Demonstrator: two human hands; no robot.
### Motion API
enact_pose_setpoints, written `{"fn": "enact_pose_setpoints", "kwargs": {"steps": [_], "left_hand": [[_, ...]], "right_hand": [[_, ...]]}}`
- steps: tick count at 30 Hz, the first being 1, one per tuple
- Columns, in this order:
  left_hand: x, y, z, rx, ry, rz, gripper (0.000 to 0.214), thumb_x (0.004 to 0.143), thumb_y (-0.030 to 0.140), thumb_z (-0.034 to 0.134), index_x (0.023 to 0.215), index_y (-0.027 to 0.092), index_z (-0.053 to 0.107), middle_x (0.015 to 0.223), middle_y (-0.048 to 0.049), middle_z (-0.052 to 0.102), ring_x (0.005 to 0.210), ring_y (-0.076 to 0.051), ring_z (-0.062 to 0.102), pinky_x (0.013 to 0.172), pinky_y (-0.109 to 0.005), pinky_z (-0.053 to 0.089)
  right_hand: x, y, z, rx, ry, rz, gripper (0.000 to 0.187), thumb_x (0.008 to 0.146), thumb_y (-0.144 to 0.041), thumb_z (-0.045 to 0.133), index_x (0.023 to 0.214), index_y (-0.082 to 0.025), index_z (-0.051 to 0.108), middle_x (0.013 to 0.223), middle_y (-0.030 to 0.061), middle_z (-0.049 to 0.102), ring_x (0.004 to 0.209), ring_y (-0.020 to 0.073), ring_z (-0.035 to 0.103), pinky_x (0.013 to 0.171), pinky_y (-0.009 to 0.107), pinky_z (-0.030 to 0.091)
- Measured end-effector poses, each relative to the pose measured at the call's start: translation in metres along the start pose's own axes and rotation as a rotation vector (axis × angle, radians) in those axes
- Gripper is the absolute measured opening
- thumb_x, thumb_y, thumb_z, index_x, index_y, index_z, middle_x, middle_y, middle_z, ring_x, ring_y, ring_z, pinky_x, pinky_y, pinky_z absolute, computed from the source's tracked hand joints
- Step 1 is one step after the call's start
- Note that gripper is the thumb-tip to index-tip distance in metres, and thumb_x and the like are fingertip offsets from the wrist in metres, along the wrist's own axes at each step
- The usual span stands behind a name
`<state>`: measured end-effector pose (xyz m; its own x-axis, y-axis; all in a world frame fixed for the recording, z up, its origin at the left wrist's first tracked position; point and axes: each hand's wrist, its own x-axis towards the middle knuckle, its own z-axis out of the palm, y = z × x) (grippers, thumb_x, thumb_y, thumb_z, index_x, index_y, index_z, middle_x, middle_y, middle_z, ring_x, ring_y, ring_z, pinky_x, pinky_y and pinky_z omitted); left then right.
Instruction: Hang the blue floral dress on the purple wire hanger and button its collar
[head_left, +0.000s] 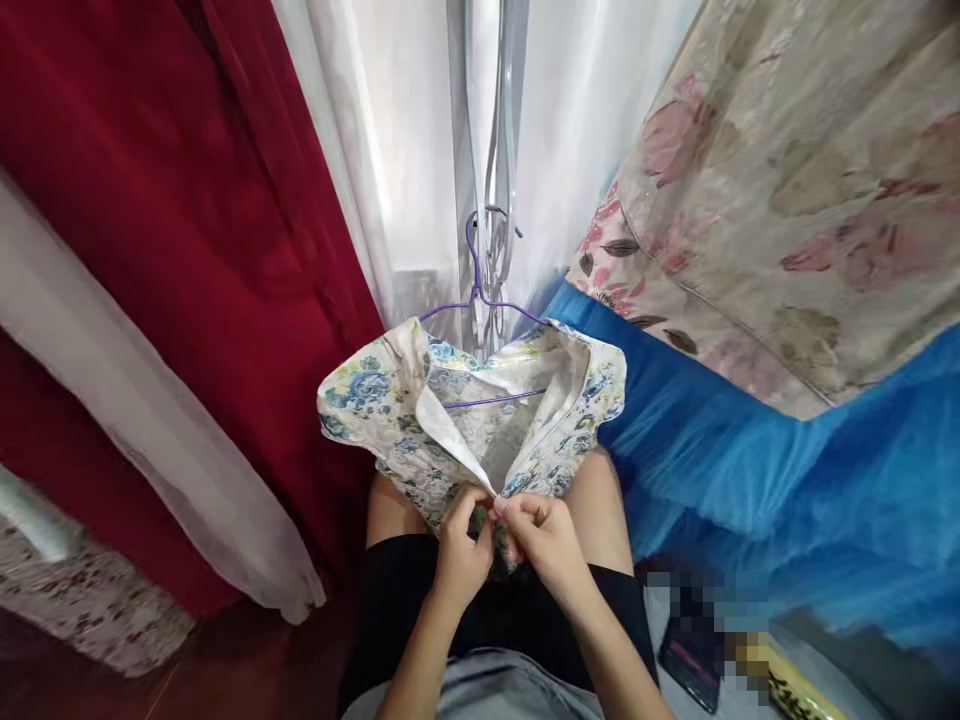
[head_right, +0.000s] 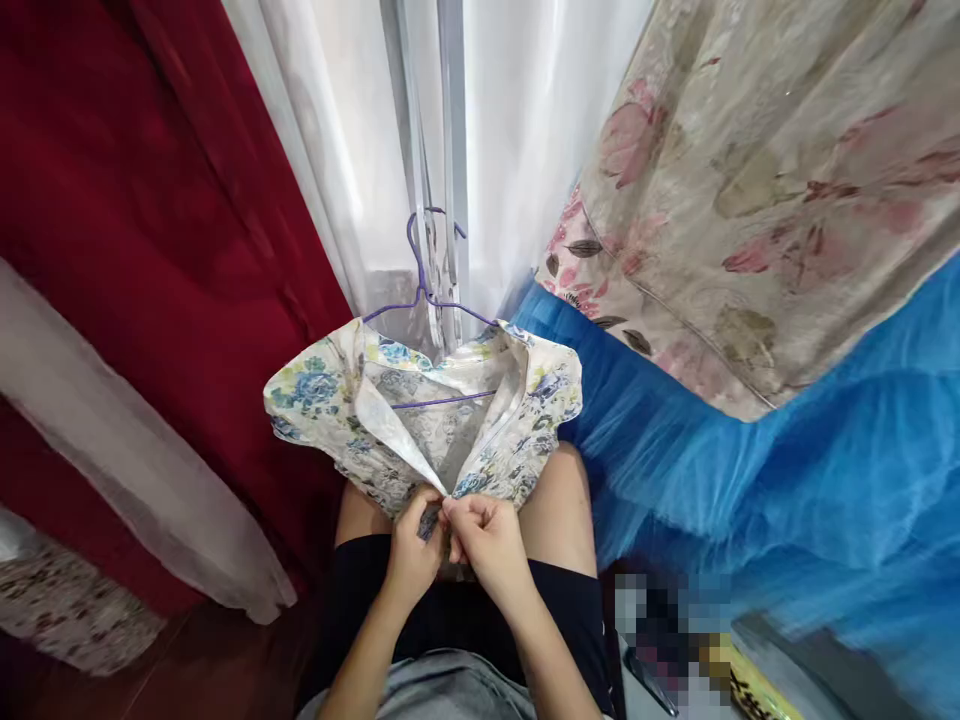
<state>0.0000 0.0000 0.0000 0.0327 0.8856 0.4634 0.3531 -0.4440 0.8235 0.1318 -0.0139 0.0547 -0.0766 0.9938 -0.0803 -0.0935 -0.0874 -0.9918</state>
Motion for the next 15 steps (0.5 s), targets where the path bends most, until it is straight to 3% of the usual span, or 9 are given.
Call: {"fn": "enact_pose_setpoints", "kwargs": {"steps": [4,9,15], "left_hand": [[-0.002,0.004,0.000,-0.003,-0.015,0.012,0.009,0.099,0.022,0.051,0.102,0.020,0.059,0.096,-0.0063,0.067,0.093,-0.022,0.064,0.086,-0.032,0.048],[-0.001,0.008,-0.009,0.113,-0.058,0.006,0.008,0.095,0.020,0.052,0.091,0.019,0.058,0.086,-0.0048,0.064,0.086,-0.022,0.062,0.082,-0.032,0.045],[0.002,0.018,-0.014,0.270,-0.101,-0.012,0.007,0.095,0.022,0.052,0.090,0.020,0.057,0.079,-0.0032,0.060,0.077,-0.021,0.057,0.073,-0.030,0.041]], "right_hand": [[0.013,-0.023,-0.001,0.006,-0.039,-0.055,0.046,0.083,-0.055,0.069,0.059,-0.017,0.062,0.039,-0.0018,0.053,0.035,0.0077,0.038,0.041,0.022,0.031],[0.041,-0.062,0.011,0.110,0.002,-0.195,0.038,0.085,-0.050,0.070,0.067,-0.016,0.069,0.040,-0.0030,0.053,0.037,0.0077,0.038,0.042,0.022,0.029],[0.072,-0.117,0.026,0.223,0.023,-0.305,0.038,0.076,-0.049,0.077,0.060,-0.016,0.067,0.041,-0.0025,0.053,0.036,0.0077,0.038,0.039,0.023,0.028]]}}
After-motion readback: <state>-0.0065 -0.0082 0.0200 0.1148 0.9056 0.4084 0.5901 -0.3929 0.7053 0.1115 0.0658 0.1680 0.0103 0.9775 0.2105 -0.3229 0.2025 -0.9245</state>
